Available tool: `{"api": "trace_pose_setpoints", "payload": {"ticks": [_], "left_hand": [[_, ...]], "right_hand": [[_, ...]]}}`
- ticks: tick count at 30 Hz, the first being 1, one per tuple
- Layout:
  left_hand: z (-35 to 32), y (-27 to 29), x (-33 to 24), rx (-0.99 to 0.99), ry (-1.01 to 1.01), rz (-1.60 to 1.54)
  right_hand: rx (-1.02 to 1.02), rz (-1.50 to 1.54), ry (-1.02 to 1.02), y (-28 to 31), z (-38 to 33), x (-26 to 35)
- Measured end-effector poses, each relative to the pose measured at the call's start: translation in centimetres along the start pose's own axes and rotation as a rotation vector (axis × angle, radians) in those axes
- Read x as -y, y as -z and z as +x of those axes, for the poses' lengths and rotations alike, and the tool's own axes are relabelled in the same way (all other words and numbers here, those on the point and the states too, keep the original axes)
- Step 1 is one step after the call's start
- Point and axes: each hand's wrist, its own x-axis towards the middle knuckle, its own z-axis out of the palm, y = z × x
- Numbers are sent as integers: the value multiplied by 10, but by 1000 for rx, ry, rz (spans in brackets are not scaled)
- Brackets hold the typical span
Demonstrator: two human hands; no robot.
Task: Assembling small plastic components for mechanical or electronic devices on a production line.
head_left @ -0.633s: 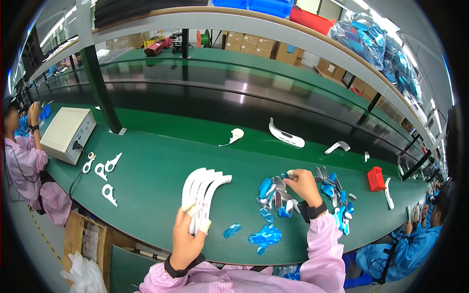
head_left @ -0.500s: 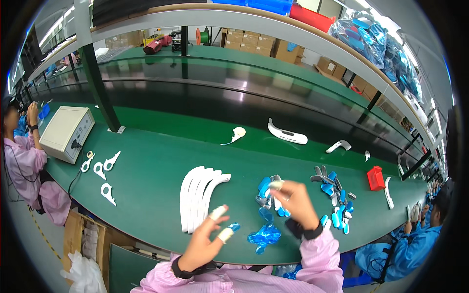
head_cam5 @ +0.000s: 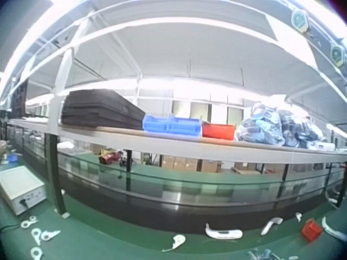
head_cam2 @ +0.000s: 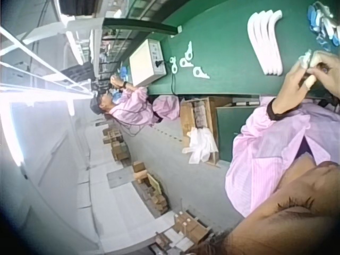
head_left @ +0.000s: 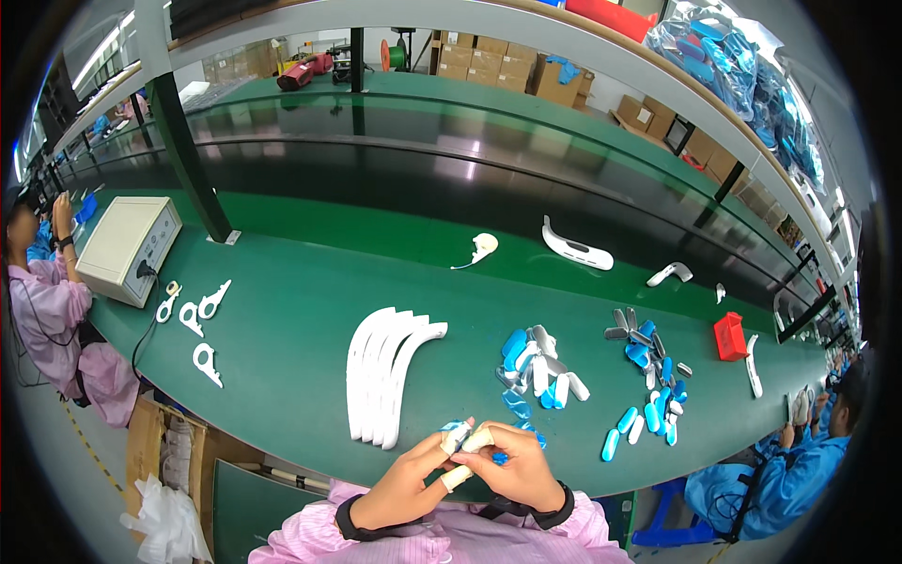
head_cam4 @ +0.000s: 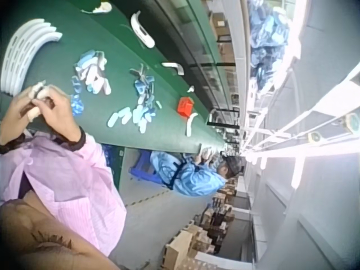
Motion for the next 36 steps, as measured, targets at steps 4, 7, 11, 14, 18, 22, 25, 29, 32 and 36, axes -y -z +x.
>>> {"api": "trace_pose_setpoints", "payload": {"ticks": [4, 7, 11, 14, 18, 22, 25, 29, 32, 36], "left_hand": [[-6, 7, -2, 63, 61, 17], [-5, 7, -3, 39, 44, 6], [-1, 4, -8, -25, 57, -77], [-4, 0, -5, -102, 161, -138], [2, -4, -5, -109, 78, 72], [0, -7, 8, -126, 24, -108], [-5, 1, 16, -115, 219, -404], [-2, 3, 16, -306, 274, -690], [0, 10, 17, -359, 253, -664], [2, 5, 17, -323, 242, -560]], "right_hand": [[106, -46, -40, 4, 2, 6], [60, -6, -40, 9, 1, -3], [-63, 95, -174, 11, -1, -10], [-175, 215, -152, 17, -7, -7], [-112, 27, -7, -1, -4, 7], [-137, 144, -85, -8, -2, 1], [-57, 133, -132, -2, -5, -7], [-297, 98, -153, 15, -11, -14], [-502, -383, 13, 43, -15, -16], [-33, -929, 24, 55, -32, -34]]}}
